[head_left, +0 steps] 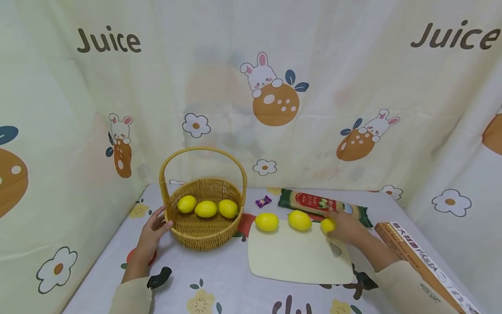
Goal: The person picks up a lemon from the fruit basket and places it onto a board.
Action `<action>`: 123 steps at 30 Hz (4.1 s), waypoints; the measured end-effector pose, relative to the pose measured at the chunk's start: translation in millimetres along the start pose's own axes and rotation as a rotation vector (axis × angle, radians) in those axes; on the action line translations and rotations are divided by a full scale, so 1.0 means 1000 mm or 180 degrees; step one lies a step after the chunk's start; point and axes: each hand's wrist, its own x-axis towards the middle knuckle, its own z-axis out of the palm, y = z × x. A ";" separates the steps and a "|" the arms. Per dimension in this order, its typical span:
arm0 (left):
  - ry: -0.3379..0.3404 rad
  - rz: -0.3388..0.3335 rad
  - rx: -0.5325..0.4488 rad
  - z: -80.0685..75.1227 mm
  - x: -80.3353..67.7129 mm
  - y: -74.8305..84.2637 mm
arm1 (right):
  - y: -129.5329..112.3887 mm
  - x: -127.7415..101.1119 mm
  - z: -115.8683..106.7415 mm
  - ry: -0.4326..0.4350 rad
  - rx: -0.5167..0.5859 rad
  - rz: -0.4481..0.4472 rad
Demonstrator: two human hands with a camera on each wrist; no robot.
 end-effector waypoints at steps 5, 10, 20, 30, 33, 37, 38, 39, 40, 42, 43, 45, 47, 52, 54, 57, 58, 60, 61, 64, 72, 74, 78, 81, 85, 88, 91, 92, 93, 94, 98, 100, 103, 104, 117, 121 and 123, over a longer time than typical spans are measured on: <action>-0.0005 -0.0005 0.0003 0.000 0.000 -0.001 | 0.001 -0.003 0.001 -0.0018 0.0032 0.0037; 0.0014 0.0021 -0.0010 0.000 -0.002 0.000 | 0.002 -0.004 -0.001 -0.0046 0.0101 0.0100; 0.0018 -0.0003 0.0010 0.000 0.001 0.000 | 0.006 -0.006 -0.003 -0.0080 0.0086 0.0147; 0.0001 -0.0010 -0.0003 0.000 0.001 0.000 | 0.010 -0.007 -0.003 -0.0054 0.0100 0.0175; -0.0001 -0.0012 -0.0009 0.000 0.001 0.000 | 0.010 -0.007 -0.005 -0.0049 0.0070 0.0180; 0.0010 0.0006 -0.0009 0.000 0.001 -0.001 | 0.009 -0.007 -0.007 -0.0060 0.0022 0.0120; 0.0011 0.0008 -0.0008 0.000 0.000 -0.001 | 0.009 -0.007 -0.009 -0.0064 -0.0013 0.0082; 0.0013 0.0006 -0.0007 0.000 0.000 -0.001 | 0.008 -0.006 -0.011 -0.0069 -0.0051 0.0034; 0.0017 0.0003 -0.0007 0.000 0.000 -0.002 | 0.007 -0.005 -0.012 -0.0065 -0.0086 0.0007; 0.0021 -0.0008 -0.0009 0.000 0.000 -0.002 | 0.002 -0.003 -0.017 -0.0048 -0.0122 -0.0015; 0.0022 -0.0019 -0.0011 0.000 0.000 -0.002 | -0.001 -0.002 -0.019 -0.0040 -0.0146 -0.0013; 0.0020 -0.0047 -0.0013 0.000 0.000 -0.001 | -0.010 0.001 -0.023 0.0003 -0.0183 -0.0053; 0.0008 -0.0059 -0.0010 0.001 0.000 0.000 | -0.021 0.002 -0.028 0.0056 -0.0243 -0.0127; -0.0018 -0.0073 -0.0046 0.002 0.002 -0.001 | -0.055 0.006 -0.035 0.0029 -0.0426 -0.0486; -0.0023 -0.0085 -0.0057 0.002 0.003 -0.001 | -0.072 0.008 -0.035 -0.0028 -0.0457 -0.0595; -0.0017 -0.0095 -0.0054 0.001 0.002 -0.001 | -0.100 0.013 -0.030 -0.0008 -0.0512 -0.0764; -0.0010 -0.0095 -0.0049 0.001 0.002 0.000 | -0.110 0.015 -0.029 0.0022 -0.0541 -0.0840; -0.0010 -0.0086 -0.0056 0.001 0.002 -0.001 | -0.131 0.018 -0.027 0.0055 -0.0539 -0.0946; -0.0009 -0.0088 -0.0059 0.001 0.002 -0.001 | -0.141 0.020 -0.026 0.0072 -0.0558 -0.0998; -0.0022 -0.0112 -0.0061 0.001 0.002 -0.002 | -0.169 0.024 -0.025 0.0072 -0.0625 -0.1185; -0.0020 -0.0125 -0.0059 0.002 0.002 -0.005 | -0.224 0.030 -0.015 -0.0010 -0.0683 -0.1638; -0.0017 -0.0115 -0.0058 0.002 0.001 -0.004 | -0.234 0.033 -0.011 -0.0016 -0.0717 -0.1700; -0.0022 -0.0122 -0.0050 0.001 0.000 -0.002 | -0.249 0.038 -0.004 -0.0028 -0.0709 -0.1734; -0.0031 -0.0120 -0.0035 0.001 -0.001 0.000 | -0.258 0.042 0.000 -0.0015 -0.0711 -0.1776; -0.0038 -0.0078 -0.0025 0.000 -0.002 0.000 | -0.268 0.045 0.004 -0.0009 -0.0746 -0.1825; -0.0028 -0.0060 -0.0010 -0.001 -0.001 0.000 | -0.275 0.049 0.009 -0.0033 -0.0808 -0.1823; -0.0006 0.0002 0.0003 -0.002 -0.001 0.000 | -0.281 0.055 0.014 -0.0050 -0.0786 -0.1793; 0.0014 0.0008 -0.0009 -0.002 0.000 0.000 | -0.283 0.058 0.016 -0.0054 -0.0745 -0.1765; 0.0017 0.0021 -0.0014 -0.002 0.000 0.001 | -0.285 0.061 0.018 -0.0061 -0.0703 -0.1737; 0.0020 0.0033 -0.0025 -0.002 0.000 0.001 | -0.287 0.063 0.020 -0.0078 -0.0655 -0.1695; 0.0014 0.0022 -0.0086 -0.002 0.001 0.000 | -0.294 0.071 0.029 -0.0173 -0.0588 -0.1505; 0.0012 0.0017 -0.0109 -0.002 0.001 -0.001 | -0.297 0.074 0.033 -0.0229 -0.0625 -0.1411; 0.0021 0.0009 -0.0133 -0.001 0.001 -0.002 | -0.301 0.078 0.038 -0.0229 -0.0686 -0.1304; 0.0021 0.0000 -0.0132 0.000 0.001 -0.002 | -0.302 0.079 0.040 -0.0209 -0.0690 -0.1276; -0.0036 -0.0028 -0.0055 0.000 0.002 -0.004 | -0.310 0.081 0.056 0.0097 -0.1051 -0.0950; -0.0076 -0.0046 -0.0127 0.002 0.004 -0.004 | -0.310 0.080 0.058 0.0108 -0.1344 -0.0809; -0.0087 -0.0052 -0.0143 0.004 0.005 -0.003 | -0.310 0.079 0.058 0.0088 -0.1386 -0.0783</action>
